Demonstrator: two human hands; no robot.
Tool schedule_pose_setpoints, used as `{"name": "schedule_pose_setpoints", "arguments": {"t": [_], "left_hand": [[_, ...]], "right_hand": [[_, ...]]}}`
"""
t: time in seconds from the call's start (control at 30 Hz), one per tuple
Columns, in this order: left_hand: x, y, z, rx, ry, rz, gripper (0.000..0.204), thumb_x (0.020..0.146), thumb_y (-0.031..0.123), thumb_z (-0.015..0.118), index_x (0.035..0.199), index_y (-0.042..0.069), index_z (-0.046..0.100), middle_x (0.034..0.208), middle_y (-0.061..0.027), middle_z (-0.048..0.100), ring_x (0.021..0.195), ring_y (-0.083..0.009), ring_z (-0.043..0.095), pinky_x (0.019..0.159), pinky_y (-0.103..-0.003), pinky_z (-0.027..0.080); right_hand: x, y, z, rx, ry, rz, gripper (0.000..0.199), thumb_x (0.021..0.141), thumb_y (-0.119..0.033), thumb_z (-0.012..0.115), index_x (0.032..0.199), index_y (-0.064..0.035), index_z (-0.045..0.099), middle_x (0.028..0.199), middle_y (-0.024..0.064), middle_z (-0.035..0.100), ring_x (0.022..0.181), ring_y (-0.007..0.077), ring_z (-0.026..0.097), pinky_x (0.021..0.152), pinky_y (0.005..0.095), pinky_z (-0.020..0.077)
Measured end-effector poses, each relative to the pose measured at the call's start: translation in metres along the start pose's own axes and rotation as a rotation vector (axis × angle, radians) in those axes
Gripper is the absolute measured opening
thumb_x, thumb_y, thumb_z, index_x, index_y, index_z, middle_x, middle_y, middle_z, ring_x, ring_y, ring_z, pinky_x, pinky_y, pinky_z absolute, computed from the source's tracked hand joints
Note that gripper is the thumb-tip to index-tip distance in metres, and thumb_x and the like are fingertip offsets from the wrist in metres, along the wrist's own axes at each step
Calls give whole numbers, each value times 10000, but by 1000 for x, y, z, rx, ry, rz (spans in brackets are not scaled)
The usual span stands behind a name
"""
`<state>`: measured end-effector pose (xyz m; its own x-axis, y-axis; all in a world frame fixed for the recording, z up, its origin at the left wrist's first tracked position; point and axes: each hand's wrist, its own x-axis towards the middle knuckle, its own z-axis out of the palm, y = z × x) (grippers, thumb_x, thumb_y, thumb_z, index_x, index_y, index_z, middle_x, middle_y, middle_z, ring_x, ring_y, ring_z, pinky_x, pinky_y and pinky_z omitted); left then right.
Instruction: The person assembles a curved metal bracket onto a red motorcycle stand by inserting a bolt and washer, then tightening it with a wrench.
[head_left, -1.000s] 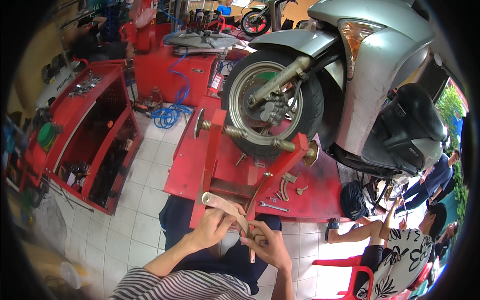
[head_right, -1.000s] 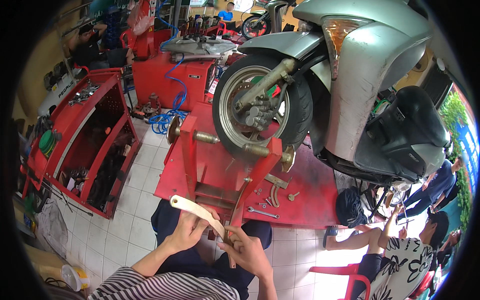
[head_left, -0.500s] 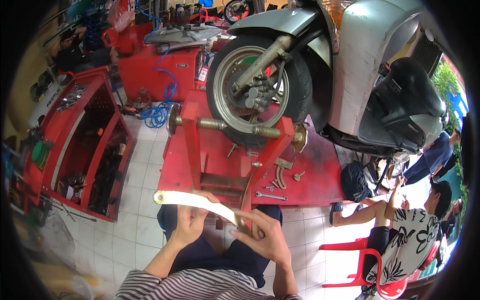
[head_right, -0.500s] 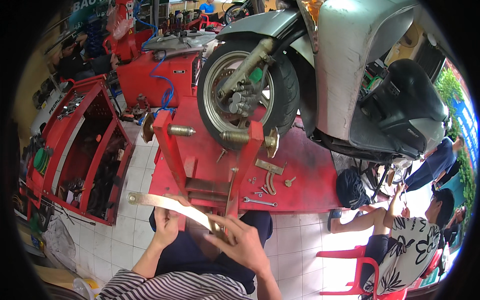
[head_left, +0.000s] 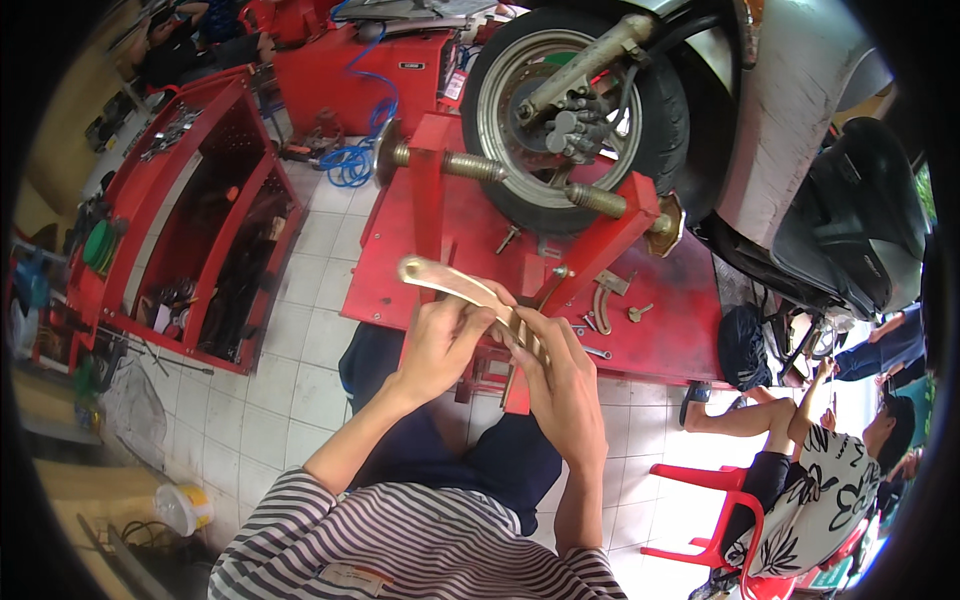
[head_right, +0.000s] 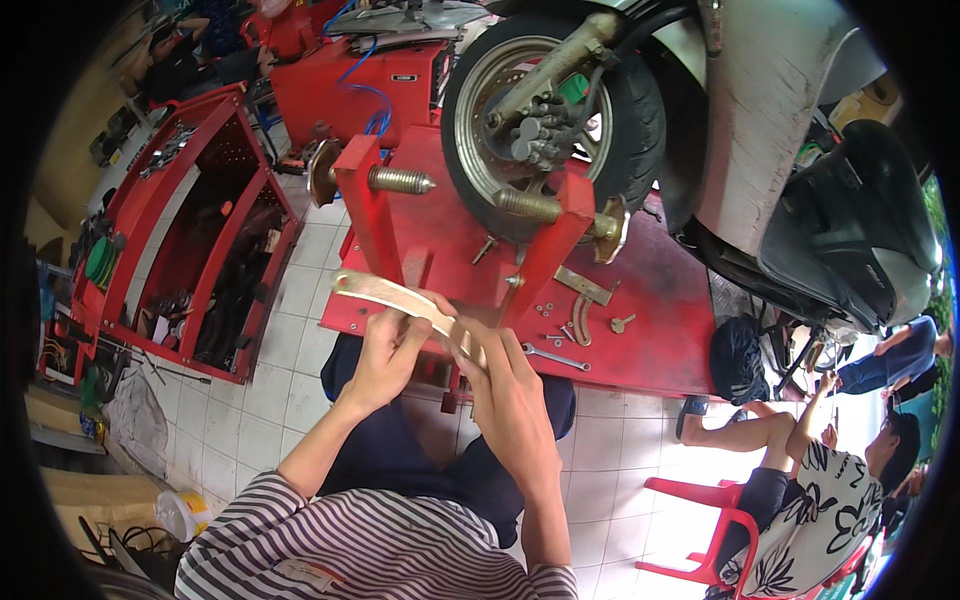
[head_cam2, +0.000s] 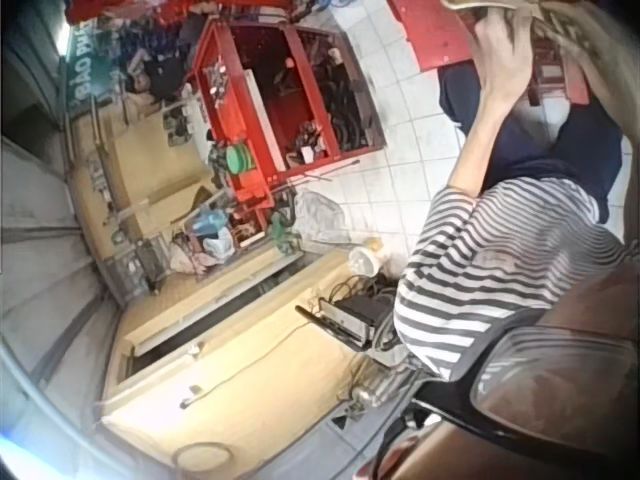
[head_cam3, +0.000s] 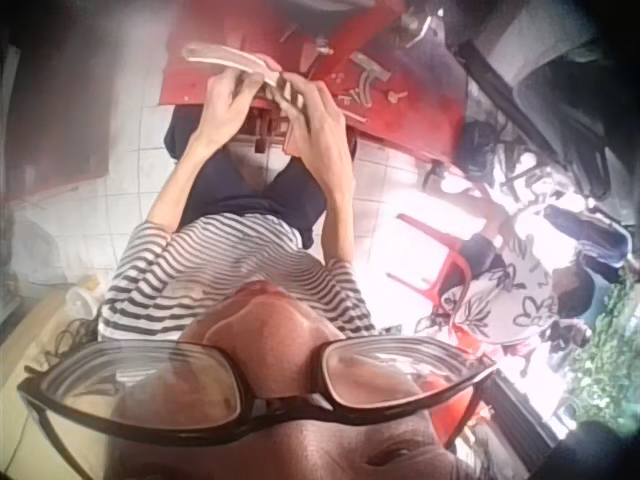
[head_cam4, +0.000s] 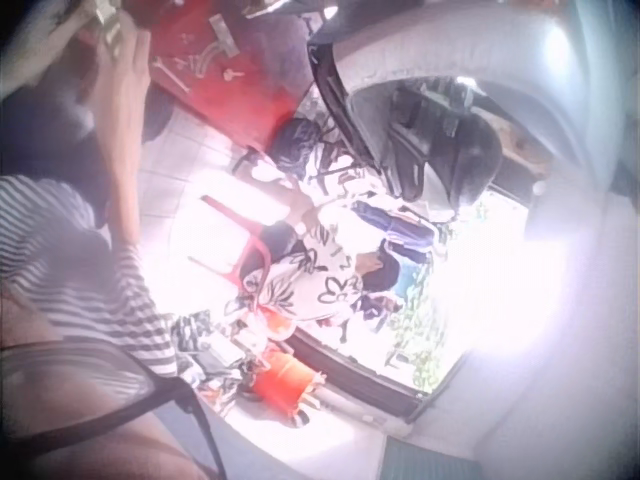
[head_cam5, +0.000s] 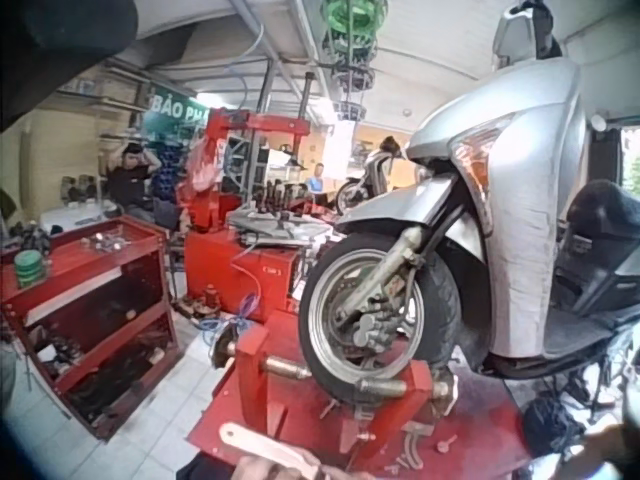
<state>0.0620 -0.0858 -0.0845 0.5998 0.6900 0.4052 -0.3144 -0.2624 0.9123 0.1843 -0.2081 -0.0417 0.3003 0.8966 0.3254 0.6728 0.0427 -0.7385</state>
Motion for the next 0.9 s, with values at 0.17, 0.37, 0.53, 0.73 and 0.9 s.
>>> {"name": "schedule_pose_setpoints", "arguments": {"t": [0.17, 0.37, 0.53, 0.73, 0.9], "left_hand": [[2, 7, -11, 271, -34, 2, 234, 1026, 182, 529, 1120, -14, 615, 967, -141, 660, 862, -256, 674, 752, -354, 525], [-9, -6, -21, 357, 1, -11, 206, 1003, 155, 557, 1078, -14, 647, 989, -134, 647, 875, -269, 655, 771, -365, 514], [-17, -8, -23, 366, -15, -64, 230, 992, 146, 554, 1123, -5, 668, 1092, -126, 656, 964, -240, 656, 823, -360, 517], [-35, -33, -15, -216, -68, -287, 352, 1028, 301, 546, 1172, -17, 595, 1055, -105, 690, 977, -163, 660, 891, -305, 509], [-39, -49, -6, -341, 0, -339, 319, 1062, 364, 446, 1051, 47, 475, 822, -31, 537, 755, -155, 634, 604, -286, 486]], "right_hand": [[0, 3, 20, 275, -72, 128, 418, 916, 23, 622, 1316, -26, 511, 961, 125, 590, 757, 225, 654, 692, 345, 556], [-12, 23, 55, 515, -124, 250, 466, 927, 79, 578, 1360, 5, 422, 889, 75, 575, 681, 139, 622, 652, 277, 543], [-25, 30, 68, 549, -190, 244, 462, 978, 43, 514, 1398, -31, 336, 820, 60, 488, 670, 130, 542, 596, 276, 480], [-49, 36, 77, 920, -241, 281, 531, 1006, -21, 515, 1473, -30, 262, 941, 65, 469, 709, 120, 520, 616, 266, 473], [-61, 57, 63, 625, -295, 176, 475, 1014, -136, 554, 1430, 23, 387, 1138, 162, 578, 934, 191, 656, 842, 334, 540]]}}
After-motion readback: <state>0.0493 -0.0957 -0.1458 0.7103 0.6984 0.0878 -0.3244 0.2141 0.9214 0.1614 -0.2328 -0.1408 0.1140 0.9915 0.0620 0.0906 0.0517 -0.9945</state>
